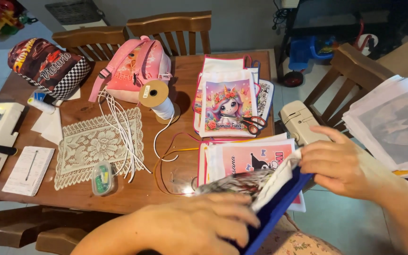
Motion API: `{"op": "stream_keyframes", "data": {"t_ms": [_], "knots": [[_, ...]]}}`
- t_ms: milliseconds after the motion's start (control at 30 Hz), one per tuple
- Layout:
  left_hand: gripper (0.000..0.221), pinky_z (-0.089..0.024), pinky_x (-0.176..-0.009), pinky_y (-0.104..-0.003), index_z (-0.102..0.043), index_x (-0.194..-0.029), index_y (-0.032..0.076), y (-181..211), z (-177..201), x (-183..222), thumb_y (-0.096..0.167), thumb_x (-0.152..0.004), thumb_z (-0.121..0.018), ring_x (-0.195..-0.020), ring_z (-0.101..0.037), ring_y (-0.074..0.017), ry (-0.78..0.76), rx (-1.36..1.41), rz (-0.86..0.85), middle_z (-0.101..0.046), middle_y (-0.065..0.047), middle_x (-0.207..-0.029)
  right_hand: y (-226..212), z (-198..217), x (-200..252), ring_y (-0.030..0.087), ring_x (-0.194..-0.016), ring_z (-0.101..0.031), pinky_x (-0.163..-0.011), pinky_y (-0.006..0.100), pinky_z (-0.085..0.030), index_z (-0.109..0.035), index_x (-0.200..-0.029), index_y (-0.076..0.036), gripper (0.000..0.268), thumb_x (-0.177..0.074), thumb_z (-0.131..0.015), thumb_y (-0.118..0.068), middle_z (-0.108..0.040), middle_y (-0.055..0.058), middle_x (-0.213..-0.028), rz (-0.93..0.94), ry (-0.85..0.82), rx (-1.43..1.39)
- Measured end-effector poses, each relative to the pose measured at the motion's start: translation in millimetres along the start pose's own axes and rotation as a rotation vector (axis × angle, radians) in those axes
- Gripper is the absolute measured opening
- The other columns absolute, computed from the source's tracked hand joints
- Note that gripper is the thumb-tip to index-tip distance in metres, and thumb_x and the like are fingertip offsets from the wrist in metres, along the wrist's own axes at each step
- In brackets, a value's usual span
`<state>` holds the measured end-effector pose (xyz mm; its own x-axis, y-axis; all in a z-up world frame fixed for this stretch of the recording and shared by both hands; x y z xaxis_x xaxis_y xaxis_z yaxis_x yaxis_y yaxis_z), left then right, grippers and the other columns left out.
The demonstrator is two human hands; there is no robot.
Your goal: Trimming fabric and inserting a drawstring into a small blue pouch at a workshop table.
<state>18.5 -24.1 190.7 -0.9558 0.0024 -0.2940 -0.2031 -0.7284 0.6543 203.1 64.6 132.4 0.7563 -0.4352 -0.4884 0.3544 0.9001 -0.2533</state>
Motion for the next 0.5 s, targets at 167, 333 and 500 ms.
{"op": "stream_keyframes", "data": {"t_ms": [167,333,500], "knots": [[0.028,-0.035,-0.127,-0.052,-0.044,-0.098,-0.001,17.5,12.5,-28.1,0.017,-0.110,-0.026,-0.113,-0.052,-0.0413,-0.144,0.219,0.160,-0.051,-0.020,-0.106,-11.5,8.9,-16.4,0.030,-0.106,-0.066,-0.113,0.077,-0.029,-0.067,-0.084,-0.007,0.014,-0.089,-0.057,0.002,-0.069,0.003,-0.094,0.099,0.110,0.207],[0.017,-0.044,-0.093,-0.051,-0.044,-0.096,0.002,-18.3,-23.4,-11.6,0.015,-0.106,-0.043,-0.103,-0.057,-0.0455,-0.139,0.091,0.229,-0.056,-0.025,-0.100,-14.0,30.6,-12.9,0.035,-0.109,-0.065,-0.114,0.080,-0.027,-0.067,-0.078,-0.010,0.021,-0.087,-0.054,0.003,-0.073,-0.001,-0.094,0.078,0.151,0.286],[0.018,-0.049,-0.075,-0.044,-0.058,-0.086,0.005,-27.3,1.0,2.0,0.009,-0.103,-0.054,-0.078,-0.055,-0.0323,0.062,-0.572,0.135,-0.057,-0.009,-0.088,15.1,43.5,18.9,0.025,-0.092,-0.064,-0.117,0.072,-0.039,-0.057,-0.055,-0.012,0.035,-0.067,-0.035,0.011,-0.075,-0.004,-0.080,-0.069,0.127,-0.070]]}}
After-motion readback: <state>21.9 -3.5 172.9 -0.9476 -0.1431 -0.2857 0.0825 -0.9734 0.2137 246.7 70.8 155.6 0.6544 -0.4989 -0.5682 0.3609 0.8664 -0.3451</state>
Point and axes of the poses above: each hand's wrist, its own x-axis away from the middle knuckle, its own z-axis out of the back of the hand, y = z × x, the point moved 10 cm from there along -x, towards the middle knuckle
